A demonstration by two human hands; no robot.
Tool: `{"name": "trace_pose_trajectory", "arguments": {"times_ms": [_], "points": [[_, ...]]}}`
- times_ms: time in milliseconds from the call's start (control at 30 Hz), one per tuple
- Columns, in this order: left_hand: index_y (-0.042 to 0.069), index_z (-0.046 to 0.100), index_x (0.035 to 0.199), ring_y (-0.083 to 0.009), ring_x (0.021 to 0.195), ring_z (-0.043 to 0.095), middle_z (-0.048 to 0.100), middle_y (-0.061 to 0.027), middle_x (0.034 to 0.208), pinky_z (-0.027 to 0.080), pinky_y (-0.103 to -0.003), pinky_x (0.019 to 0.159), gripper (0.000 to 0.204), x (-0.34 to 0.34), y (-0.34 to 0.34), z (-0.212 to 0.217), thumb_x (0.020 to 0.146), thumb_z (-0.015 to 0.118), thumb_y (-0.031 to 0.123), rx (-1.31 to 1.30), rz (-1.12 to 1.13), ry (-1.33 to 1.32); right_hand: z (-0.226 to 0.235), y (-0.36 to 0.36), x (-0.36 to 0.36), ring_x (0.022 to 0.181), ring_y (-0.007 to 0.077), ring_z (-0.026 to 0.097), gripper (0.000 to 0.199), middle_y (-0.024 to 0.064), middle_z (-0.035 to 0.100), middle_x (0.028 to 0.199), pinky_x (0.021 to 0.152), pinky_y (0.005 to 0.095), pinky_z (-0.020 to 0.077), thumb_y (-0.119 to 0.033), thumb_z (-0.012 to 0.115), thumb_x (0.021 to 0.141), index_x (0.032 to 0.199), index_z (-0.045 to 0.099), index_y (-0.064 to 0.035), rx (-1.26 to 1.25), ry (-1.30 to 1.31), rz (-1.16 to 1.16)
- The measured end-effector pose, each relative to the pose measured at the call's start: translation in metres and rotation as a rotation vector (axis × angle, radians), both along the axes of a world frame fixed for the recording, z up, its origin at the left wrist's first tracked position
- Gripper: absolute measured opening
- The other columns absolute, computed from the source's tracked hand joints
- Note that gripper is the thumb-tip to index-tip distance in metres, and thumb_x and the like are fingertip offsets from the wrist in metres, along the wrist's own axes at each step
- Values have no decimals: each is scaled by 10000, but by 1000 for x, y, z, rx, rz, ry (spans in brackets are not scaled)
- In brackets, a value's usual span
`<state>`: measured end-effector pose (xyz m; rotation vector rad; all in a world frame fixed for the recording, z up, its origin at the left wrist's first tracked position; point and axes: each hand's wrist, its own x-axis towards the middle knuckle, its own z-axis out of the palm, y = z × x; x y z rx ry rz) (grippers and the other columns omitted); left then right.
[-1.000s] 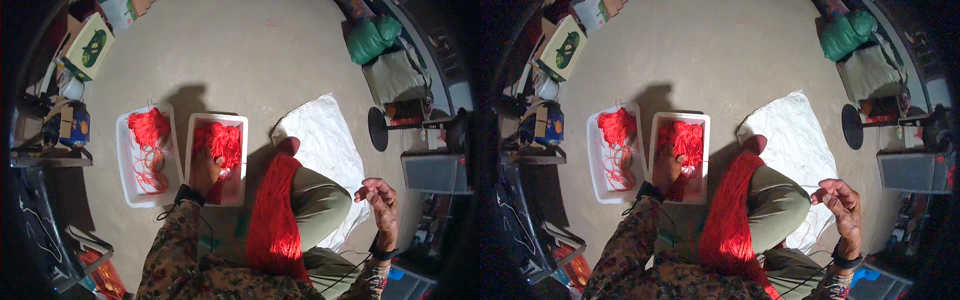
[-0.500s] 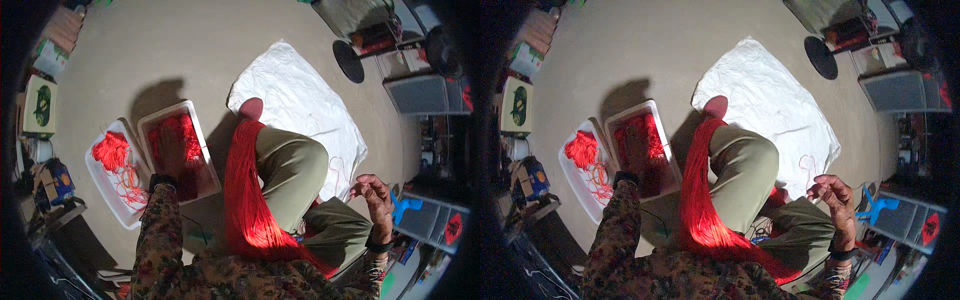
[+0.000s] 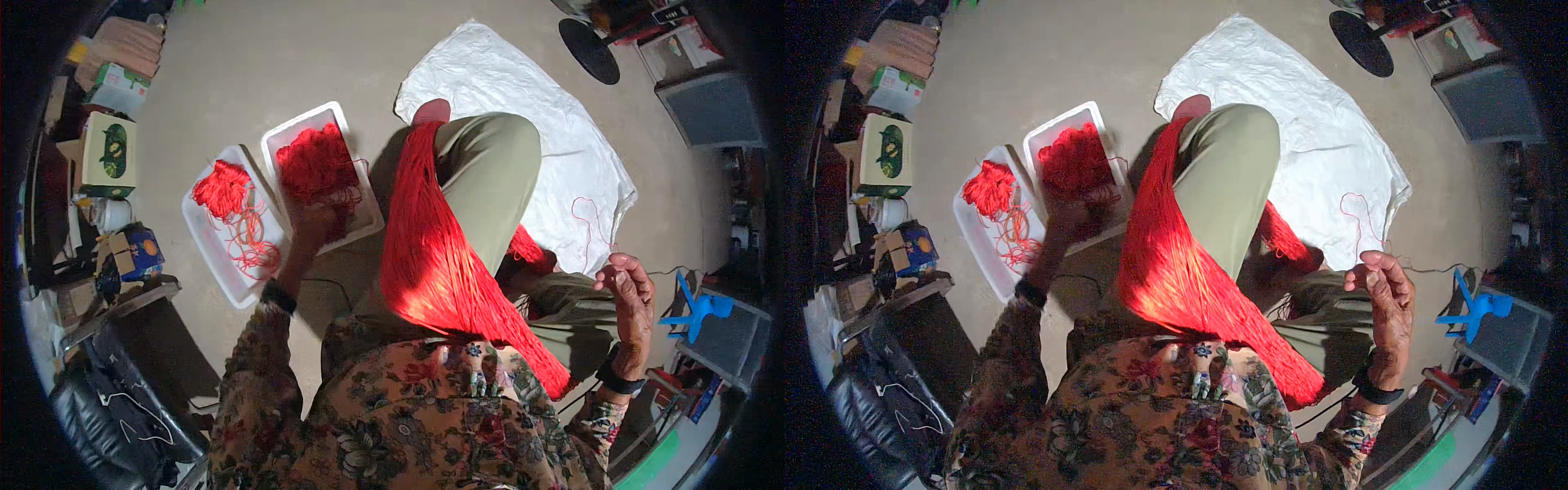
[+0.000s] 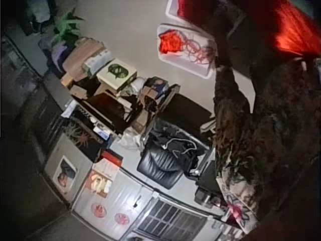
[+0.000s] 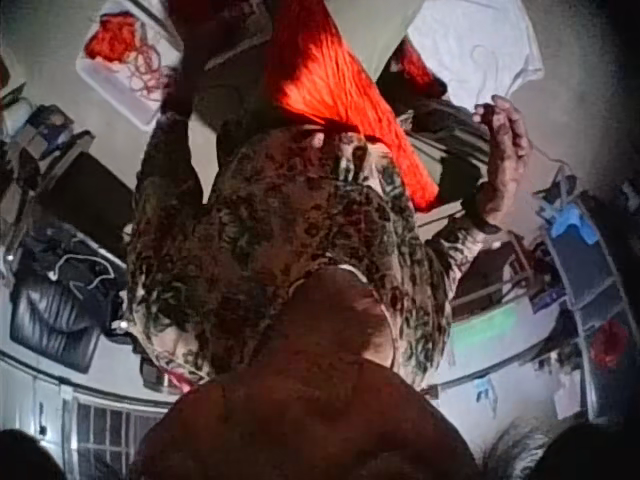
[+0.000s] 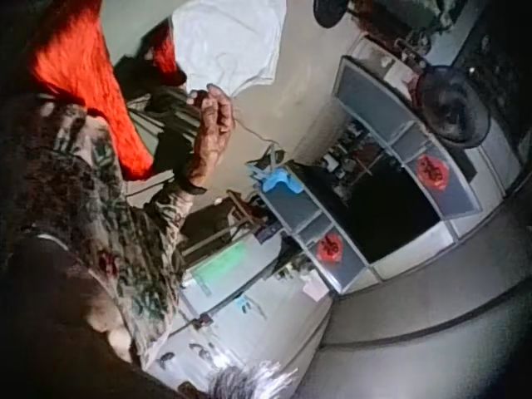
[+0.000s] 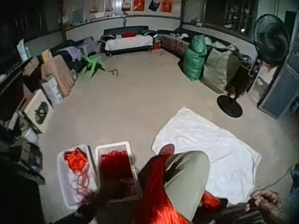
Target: Winding and tying bundles of red yarn or thread while sitting on a stool and using scissors to cut the thread.
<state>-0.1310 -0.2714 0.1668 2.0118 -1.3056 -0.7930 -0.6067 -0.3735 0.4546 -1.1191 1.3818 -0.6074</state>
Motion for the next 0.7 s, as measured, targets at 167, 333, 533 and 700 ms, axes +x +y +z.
{"name": "trace_pose_trajectory", "arguments": {"times_ms": [167,333,533,700], "points": [[26,524,1217,-269,1082,523,561,-179,1168,367,-365,985,388,-56,79,54,971,397,298,354,-230,425,9,12,3,760,172,582,283,92,624,815,760,308,461,-193,605,891,1079,567,16,-43,-24,-51],[12,511,1225,-242,1138,486,529,-176,1220,332,-343,1025,353,-99,34,119,997,353,230,342,-217,736,18,31,-8,760,170,593,295,95,634,811,757,308,467,-210,613,885,1069,570,16,-92,-30,-32],[19,450,1270,-220,1252,414,433,-154,1363,284,-360,1079,355,-97,11,121,993,336,209,262,-159,1112,29,46,-5,773,169,610,304,94,649,831,753,319,483,-212,619,879,1059,567,27,-154,-51,21],[11,426,1289,-218,1232,447,468,-126,1344,321,-386,1050,397,-105,9,141,975,369,247,-22,17,1713,36,75,1,787,169,613,292,86,651,858,765,322,487,-185,623,871,1071,571,22,-170,-25,0]]}}
